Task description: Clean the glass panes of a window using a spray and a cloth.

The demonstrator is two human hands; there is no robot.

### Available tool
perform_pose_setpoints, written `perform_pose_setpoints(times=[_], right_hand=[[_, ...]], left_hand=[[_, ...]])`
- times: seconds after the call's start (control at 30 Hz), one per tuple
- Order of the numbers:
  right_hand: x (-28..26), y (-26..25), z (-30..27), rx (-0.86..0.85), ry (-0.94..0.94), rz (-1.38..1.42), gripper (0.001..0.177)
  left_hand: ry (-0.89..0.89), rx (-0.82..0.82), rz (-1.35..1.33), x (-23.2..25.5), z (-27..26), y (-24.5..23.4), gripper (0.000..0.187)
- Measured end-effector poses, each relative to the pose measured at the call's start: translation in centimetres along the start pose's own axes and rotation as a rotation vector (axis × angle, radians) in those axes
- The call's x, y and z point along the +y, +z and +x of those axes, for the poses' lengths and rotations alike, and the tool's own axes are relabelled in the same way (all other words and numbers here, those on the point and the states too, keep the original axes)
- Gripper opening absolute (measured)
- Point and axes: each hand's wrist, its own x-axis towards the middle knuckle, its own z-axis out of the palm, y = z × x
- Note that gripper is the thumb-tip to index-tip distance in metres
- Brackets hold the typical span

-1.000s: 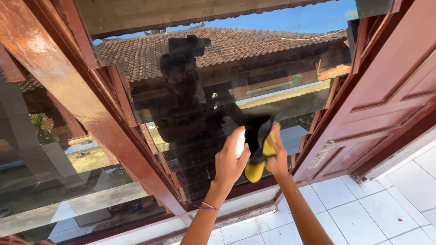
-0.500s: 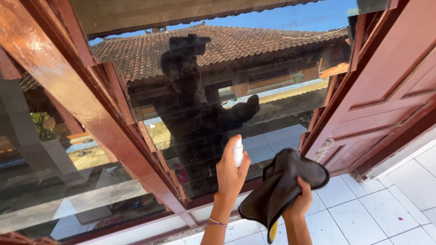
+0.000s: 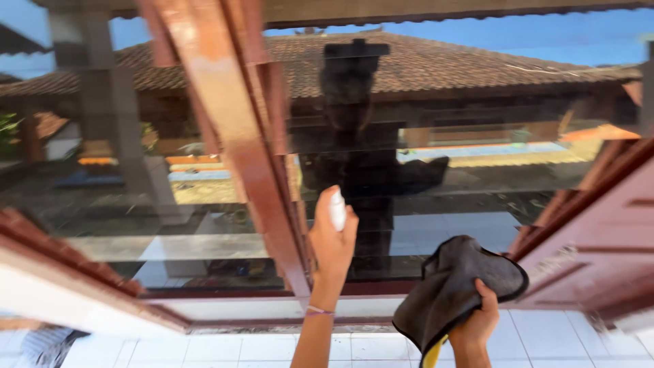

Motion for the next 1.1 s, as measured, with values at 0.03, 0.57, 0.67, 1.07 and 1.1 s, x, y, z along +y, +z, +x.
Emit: perform_pose_setpoints(times=[0.03,0.57,0.67,1.07,1.1], right_hand=[[0.4,0.1,0.2,-0.013,0.015,-0.005,0.06],[3.2,4.2,-0.8,-0.087,0.003,-0.02,0.054],[4.6,4.2,2.6,-0.206,-0.057,-0.038,0.052],[13.9,22.1,6.1,-0.539,-1.133,-1.18,0.088],[15.3,23.4,4.6,-0.639,-1.199,-1.326,0.084]], left_hand=[[-0.003,0.016,0.011,-0.3,0.2,-0.2,0.044],[0.001,0.044,0.03,-3.9,1.7,-3.1,0.05],[-0.001,0.045,-0.058,-4.9,1.6,-3.6,0.05],[0.116,-0.079,-0.06,-7.9,1.5,-5.4,0.05],[0.123,-0.093,-0.082,-8.4,1.3,-5.3,0.049]])
